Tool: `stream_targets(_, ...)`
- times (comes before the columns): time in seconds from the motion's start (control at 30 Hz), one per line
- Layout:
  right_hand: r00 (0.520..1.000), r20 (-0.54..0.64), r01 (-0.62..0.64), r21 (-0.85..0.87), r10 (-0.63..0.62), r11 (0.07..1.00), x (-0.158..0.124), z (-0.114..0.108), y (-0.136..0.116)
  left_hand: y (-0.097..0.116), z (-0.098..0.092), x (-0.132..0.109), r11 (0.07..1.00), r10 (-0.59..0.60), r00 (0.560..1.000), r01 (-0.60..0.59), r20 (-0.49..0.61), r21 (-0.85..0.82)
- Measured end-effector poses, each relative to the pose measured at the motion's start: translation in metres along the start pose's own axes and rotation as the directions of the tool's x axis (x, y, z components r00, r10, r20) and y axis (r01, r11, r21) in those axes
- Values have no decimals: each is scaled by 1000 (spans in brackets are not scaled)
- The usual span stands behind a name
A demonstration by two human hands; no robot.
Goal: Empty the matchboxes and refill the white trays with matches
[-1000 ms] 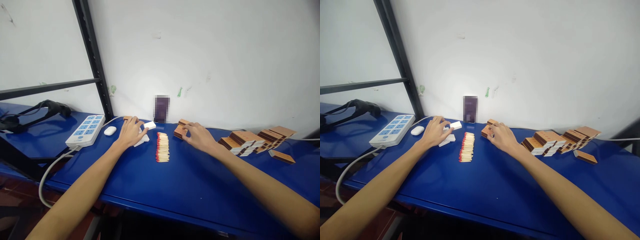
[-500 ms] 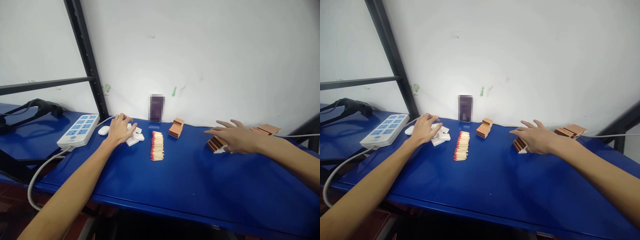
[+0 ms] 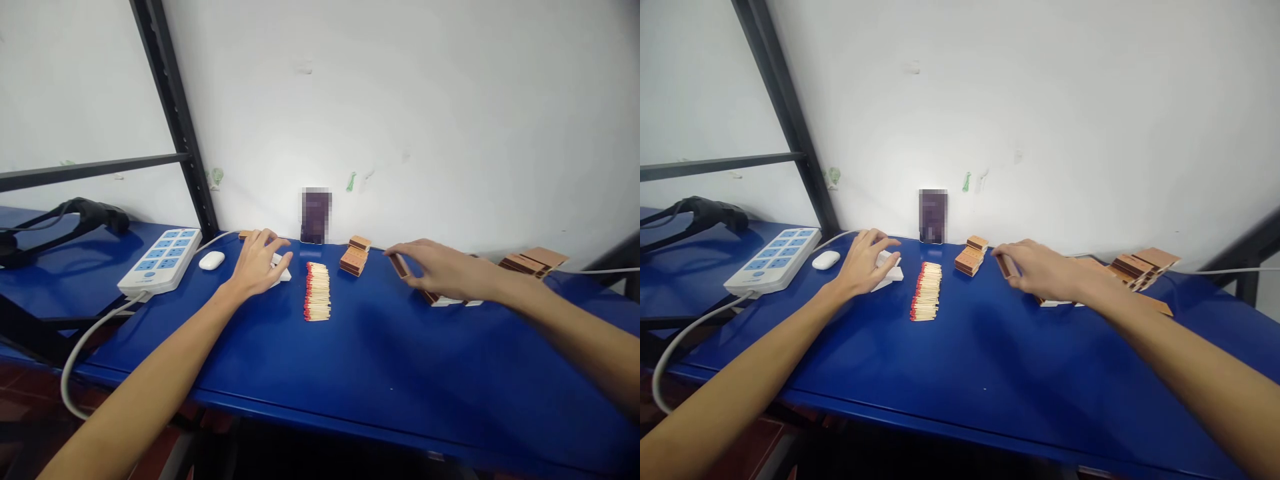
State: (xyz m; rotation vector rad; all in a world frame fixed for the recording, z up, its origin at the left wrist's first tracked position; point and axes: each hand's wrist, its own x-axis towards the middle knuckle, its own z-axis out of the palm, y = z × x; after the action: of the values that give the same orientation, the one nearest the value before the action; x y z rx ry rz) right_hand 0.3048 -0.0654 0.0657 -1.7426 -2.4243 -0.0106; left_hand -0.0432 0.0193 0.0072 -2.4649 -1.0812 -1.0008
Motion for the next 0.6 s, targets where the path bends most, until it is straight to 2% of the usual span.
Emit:
stream_targets(0.07, 1000, 1, 28, 307, -30, 951, 3, 8, -25, 7, -1, 0, 998, 51, 999, -51, 5, -37)
stream_targets(0.1, 998, 35, 32, 476, -56, 879, 4, 14, -36, 11, -2, 0, 995, 76, 997, -76, 11, -58)
stream_targets(0.17, 991, 100, -19, 763, -90, 646, 8, 29, -55, 17, -3, 0, 986, 129, 991, -125, 36, -108)
stream_targets(0.23, 987, 127, -78, 917, -103, 391, 11, 43, -69, 22, -3, -1, 972, 183, 981, -169, 73, -160)
stream_targets(0.33, 973, 185, -177, 982, -139, 66, 15, 60, -83, 29, -3, -2, 952, 243, 962, -211, 126, -220)
stream_targets(0.4, 962, 208, -226, 970, -177, -92, 17, 67, -88, 32, -4, -2, 938, 276, 949, -231, 151, -259)
stream_targets(0.5, 959, 190, -240, 938, -209, -250, 19, 75, -88, 35, -6, -2, 917, 308, 938, -248, 159, -312)
stream_targets(0.6, 965, 170, -231, 913, -201, -335, 19, 79, -85, 34, -7, -1, 907, 321, 933, -254, 162, -337)
